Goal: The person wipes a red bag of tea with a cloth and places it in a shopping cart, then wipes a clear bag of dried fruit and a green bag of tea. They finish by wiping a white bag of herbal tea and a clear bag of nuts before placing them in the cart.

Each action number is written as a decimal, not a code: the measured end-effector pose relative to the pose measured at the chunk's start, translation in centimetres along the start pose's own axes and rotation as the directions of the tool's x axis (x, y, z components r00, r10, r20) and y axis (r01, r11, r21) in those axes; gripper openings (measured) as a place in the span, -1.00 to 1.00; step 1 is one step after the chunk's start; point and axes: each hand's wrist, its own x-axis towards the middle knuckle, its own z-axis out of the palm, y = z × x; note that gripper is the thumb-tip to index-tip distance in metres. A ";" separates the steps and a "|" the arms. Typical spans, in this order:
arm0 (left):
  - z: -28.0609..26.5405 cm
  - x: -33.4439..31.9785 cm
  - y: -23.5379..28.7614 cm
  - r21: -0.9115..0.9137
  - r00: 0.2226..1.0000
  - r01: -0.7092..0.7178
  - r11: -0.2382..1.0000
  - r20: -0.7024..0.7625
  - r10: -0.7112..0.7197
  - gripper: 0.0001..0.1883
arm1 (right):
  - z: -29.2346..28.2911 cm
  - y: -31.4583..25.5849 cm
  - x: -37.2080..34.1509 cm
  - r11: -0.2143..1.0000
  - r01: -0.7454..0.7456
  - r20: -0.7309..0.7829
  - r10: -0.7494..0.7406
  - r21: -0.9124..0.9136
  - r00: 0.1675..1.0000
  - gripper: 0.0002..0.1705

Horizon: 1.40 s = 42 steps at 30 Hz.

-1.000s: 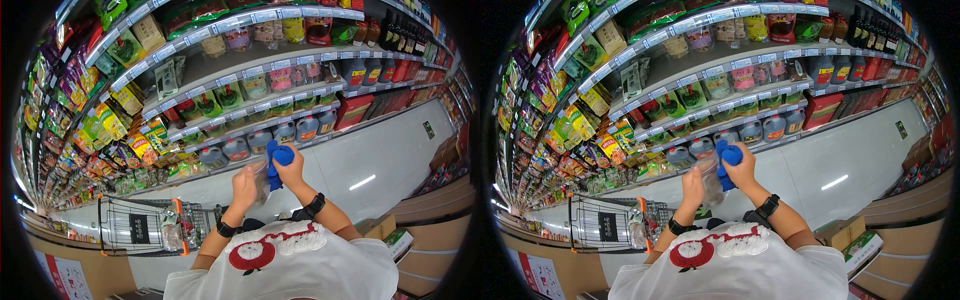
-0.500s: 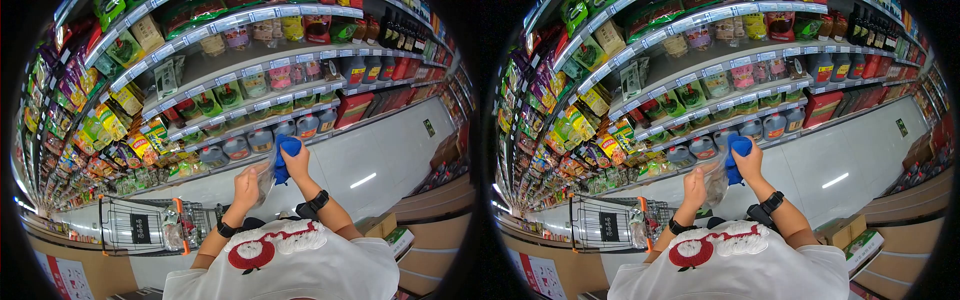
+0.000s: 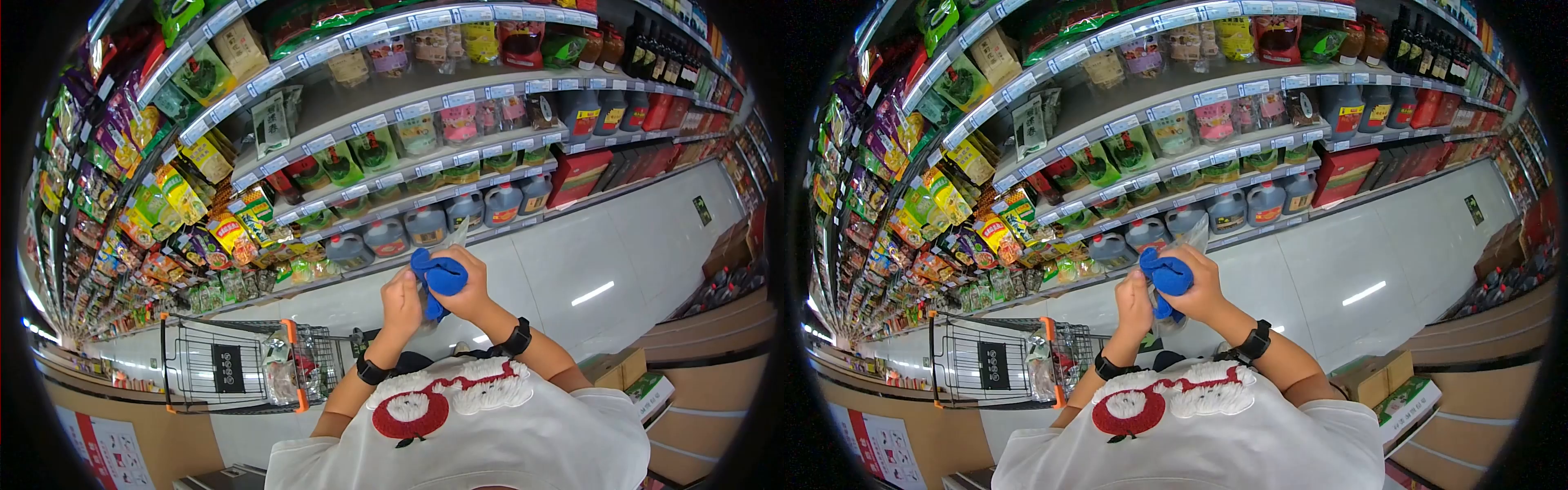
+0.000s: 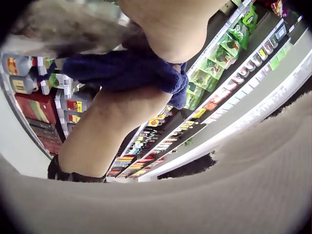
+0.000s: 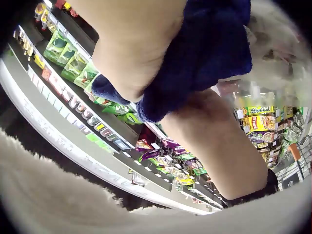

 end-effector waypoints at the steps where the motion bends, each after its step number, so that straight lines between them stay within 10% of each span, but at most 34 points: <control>1: 0.2 -0.1 -0.3 -0.012 1.000 -0.011 1.000 -0.021 0.010 -0.57 | 0.0 0.0 0.0 1.000 0.001 -0.026 -0.002 -0.020 1.000 -0.65; 7: 0.0 0.2 -0.2 0.008 0.997 -0.078 0.997 -0.006 0.078 -0.58 | -0.4 0.8 0.0 0.995 -0.020 -0.160 0.003 -0.102 0.987 -0.62; 17: -0.6 0.0 0.9 -0.024 0.973 -0.151 0.988 0.175 0.153 -0.53 | -2.0 8.9 -1.2 0.844 -0.491 -0.396 0.535 0.214 0.747 -0.73; 23: -2.6 -0.1 0.3 -0.066 0.972 -0.042 0.997 0.230 0.056 -0.54 | -1.5 10.2 -3.4 0.384 -0.636 0.028 0.842 0.669 0.538 -0.69; 29: -6.5 -1.8 -2.4 -0.167 0.985 0.132 0.977 0.135 -0.110 -0.53 | 0.9 13.3 -5.3 -0.043 -0.726 0.517 0.731 0.687 0.446 -0.52; 36: -12.4 -5.2 -4.0 -0.195 0.959 0.270 0.943 -0.038 -0.282 -0.49 | 5.9 12.8 -5.9 -0.269 -0.848 0.827 0.480 0.457 0.294 -0.54; 42: -17.7 -8.2 -6.7 -0.365 0.900 0.298 0.882 -0.199 -0.387 -0.47 | 12.6 14.0 -7.7 -0.200 -0.937 0.850 0.504 0.285 0.152 -0.55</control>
